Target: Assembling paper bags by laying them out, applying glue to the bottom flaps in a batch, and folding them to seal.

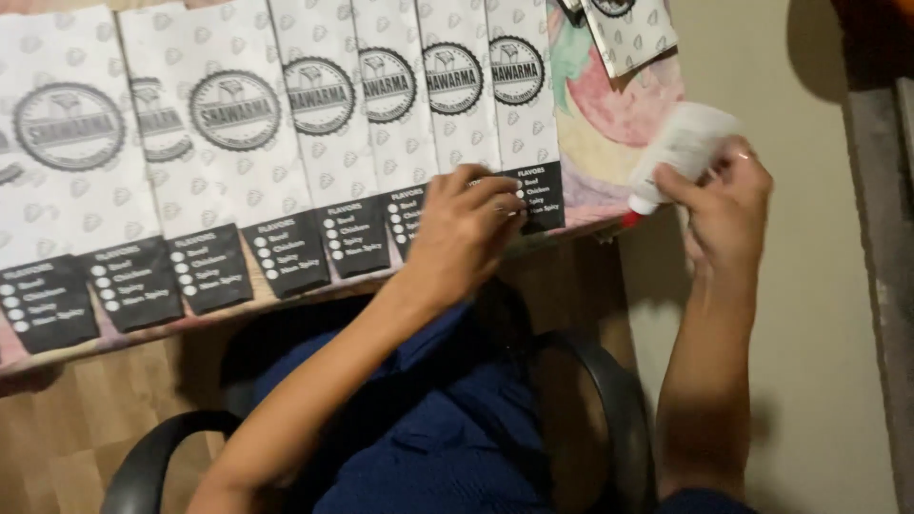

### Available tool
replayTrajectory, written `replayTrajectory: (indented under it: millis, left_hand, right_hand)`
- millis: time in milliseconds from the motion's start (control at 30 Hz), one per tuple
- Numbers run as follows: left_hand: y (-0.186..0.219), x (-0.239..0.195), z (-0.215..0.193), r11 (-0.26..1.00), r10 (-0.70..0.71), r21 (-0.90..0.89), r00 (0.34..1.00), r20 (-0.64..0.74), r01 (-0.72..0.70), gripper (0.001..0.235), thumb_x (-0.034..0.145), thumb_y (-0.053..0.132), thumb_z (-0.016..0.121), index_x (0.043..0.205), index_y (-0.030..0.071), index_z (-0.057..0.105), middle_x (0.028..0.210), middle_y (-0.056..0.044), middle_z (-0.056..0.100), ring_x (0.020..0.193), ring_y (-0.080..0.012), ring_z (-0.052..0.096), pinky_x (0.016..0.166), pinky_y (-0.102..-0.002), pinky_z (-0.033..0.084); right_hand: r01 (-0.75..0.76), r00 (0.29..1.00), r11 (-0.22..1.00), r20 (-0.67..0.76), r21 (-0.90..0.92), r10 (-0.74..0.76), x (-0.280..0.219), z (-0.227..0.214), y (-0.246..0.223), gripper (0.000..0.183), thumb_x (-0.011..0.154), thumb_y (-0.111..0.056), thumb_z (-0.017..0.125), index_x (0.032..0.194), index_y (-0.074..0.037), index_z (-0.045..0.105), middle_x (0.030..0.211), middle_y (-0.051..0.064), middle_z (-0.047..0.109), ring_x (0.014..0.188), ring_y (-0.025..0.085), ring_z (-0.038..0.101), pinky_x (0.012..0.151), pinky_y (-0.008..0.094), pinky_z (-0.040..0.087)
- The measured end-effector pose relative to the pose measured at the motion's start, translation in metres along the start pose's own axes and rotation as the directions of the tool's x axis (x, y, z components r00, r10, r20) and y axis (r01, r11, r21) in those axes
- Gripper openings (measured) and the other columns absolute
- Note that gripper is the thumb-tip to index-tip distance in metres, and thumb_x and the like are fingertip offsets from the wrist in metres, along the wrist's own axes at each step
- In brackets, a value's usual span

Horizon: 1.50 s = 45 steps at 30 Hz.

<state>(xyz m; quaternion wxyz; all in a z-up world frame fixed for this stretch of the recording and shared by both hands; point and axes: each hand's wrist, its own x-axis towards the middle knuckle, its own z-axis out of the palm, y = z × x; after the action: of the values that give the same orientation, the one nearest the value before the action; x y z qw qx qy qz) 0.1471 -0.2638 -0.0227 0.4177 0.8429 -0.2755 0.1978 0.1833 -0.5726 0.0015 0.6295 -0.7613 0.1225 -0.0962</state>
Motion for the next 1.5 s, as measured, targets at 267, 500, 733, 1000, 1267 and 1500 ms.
replayTrajectory:
  millis: [267,500,733,1000,1267,1500]
  left_hand:
    - [0.000,-0.001,0.050,0.975,-0.076,0.209,0.997,-0.005,0.075,0.012,0.087,0.021,0.076,0.081,0.011,0.073,0.105,0.005,0.072,0.105,-0.0287,0.053,0.081,-0.049,0.031]
    - [0.006,-0.001,0.036,0.975,-0.161,0.165,0.985,0.057,0.150,0.021,0.072,0.025,0.087,0.086,0.014,0.078,0.107,0.002,0.073,0.108,-0.0253,0.050,0.088,-0.048,0.030]
    - [0.009,0.000,0.030,0.973,-0.194,0.148,0.976,0.096,0.179,0.026,0.069,0.023,0.089,0.089,0.011,0.078,0.110,0.000,0.073,0.110,-0.0269,0.049,0.089,-0.049,0.028]
    - [0.005,-0.002,0.032,0.977,-0.189,0.115,0.976,0.104,0.177,0.037,0.063,0.025,0.093,0.092,0.010,0.077,0.114,0.000,0.071,0.111,-0.0287,0.048,0.091,-0.051,0.027]
    - [0.006,-0.002,0.035,0.975,-0.193,0.131,0.977,0.091,0.180,0.032,0.067,0.028,0.090,0.091,0.012,0.076,0.112,0.002,0.071,0.112,-0.0271,0.048,0.090,-0.050,0.027]
    - [0.011,-0.002,0.044,0.957,-0.191,0.214,0.981,-0.034,0.193,0.018,0.081,0.024,0.082,0.093,0.011,0.078,0.114,0.006,0.074,0.109,-0.0282,0.054,0.086,-0.050,0.031]
  right_hand:
    - [0.223,0.972,0.958,-0.119,0.179,-0.204,-0.052,-0.008,0.028,0.044,0.080,-0.008,0.091,0.112,-0.001,0.061,0.105,0.009,0.068,0.100,0.021,0.069,0.096,0.040,0.064]
    - [0.383,0.924,0.917,-0.049,0.108,-0.380,-0.064,0.010,0.061,0.047,0.075,0.004,0.093,0.108,0.000,0.060,0.098,0.015,0.069,0.102,0.022,0.069,0.091,0.042,0.058]
    - [0.393,0.919,0.919,0.001,0.039,-0.393,-0.066,0.007,0.065,0.048,0.072,0.004,0.095,0.106,0.002,0.061,0.096,0.015,0.069,0.099,0.020,0.066,0.090,0.044,0.058]
    - [0.409,0.912,0.911,-0.011,0.048,-0.409,-0.071,0.013,0.066,0.047,0.072,0.004,0.094,0.106,0.002,0.061,0.097,0.017,0.070,0.099,0.019,0.065,0.090,0.045,0.058]
    - [0.427,0.904,0.904,-0.052,0.018,-0.425,-0.074,0.011,0.062,0.046,0.074,0.005,0.094,0.107,0.002,0.062,0.097,0.017,0.070,0.098,0.020,0.067,0.091,0.044,0.058]
    - [0.335,0.930,0.936,-0.202,0.111,-0.308,-0.075,-0.001,0.046,0.042,0.080,-0.011,0.093,0.107,-0.001,0.061,0.098,0.006,0.064,0.095,0.019,0.064,0.088,0.037,0.064]
